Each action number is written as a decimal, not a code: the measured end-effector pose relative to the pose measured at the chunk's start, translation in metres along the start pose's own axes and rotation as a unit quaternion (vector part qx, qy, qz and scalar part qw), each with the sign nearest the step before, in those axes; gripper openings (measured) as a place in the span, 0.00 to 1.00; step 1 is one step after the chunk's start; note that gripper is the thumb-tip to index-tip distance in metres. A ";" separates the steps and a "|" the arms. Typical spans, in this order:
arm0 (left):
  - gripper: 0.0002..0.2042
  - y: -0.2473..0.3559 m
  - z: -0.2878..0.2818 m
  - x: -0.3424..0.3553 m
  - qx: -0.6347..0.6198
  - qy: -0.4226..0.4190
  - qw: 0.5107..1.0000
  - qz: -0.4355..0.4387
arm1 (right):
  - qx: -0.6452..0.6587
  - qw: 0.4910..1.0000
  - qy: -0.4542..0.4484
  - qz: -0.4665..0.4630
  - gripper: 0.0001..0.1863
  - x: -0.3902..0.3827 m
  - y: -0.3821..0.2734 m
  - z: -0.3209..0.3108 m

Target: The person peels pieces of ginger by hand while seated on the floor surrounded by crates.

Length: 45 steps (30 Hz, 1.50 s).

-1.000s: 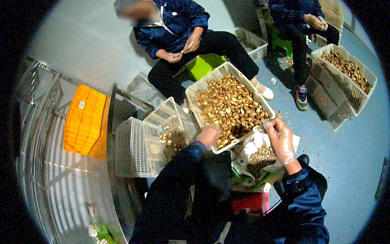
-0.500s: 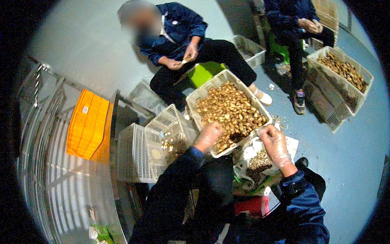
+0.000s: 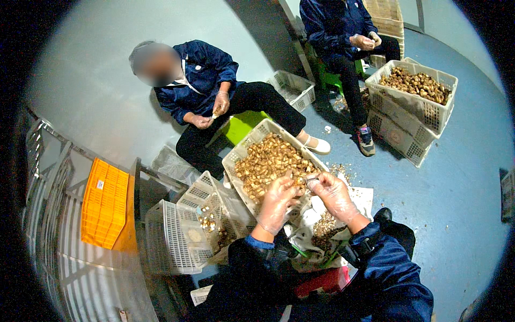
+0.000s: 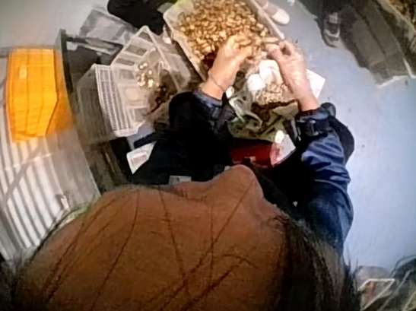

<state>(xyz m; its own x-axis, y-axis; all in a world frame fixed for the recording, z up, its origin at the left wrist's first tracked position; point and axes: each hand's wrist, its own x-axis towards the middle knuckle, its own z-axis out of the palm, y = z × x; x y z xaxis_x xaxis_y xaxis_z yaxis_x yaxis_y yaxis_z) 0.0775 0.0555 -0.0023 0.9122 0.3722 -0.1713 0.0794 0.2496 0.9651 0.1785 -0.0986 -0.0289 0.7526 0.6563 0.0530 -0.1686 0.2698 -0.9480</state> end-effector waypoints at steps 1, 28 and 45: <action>0.16 -0.007 0.001 -0.003 0.004 0.006 1.000 0.001 | -0.006 1.000 -0.006 -0.006 0.08 -0.001 0.000 -0.001; 0.16 -0.023 -0.011 -0.002 -0.063 0.011 0.998 0.006 | -0.105 0.992 -0.043 -0.065 0.09 -0.001 -0.002 0.005; 0.19 -0.018 -0.017 -0.004 -0.078 -0.032 0.996 -0.029 | -0.072 0.995 -0.061 -0.012 0.10 -0.001 -0.012 0.008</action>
<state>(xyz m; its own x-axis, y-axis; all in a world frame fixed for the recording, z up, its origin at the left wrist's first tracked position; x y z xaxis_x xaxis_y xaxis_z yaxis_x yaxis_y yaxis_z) 0.0651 0.0648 -0.0220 0.9322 0.2963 -0.2078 0.0740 0.4058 0.9109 0.1748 -0.0965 -0.0155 0.6703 0.7346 0.1052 -0.0527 0.1885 -0.9807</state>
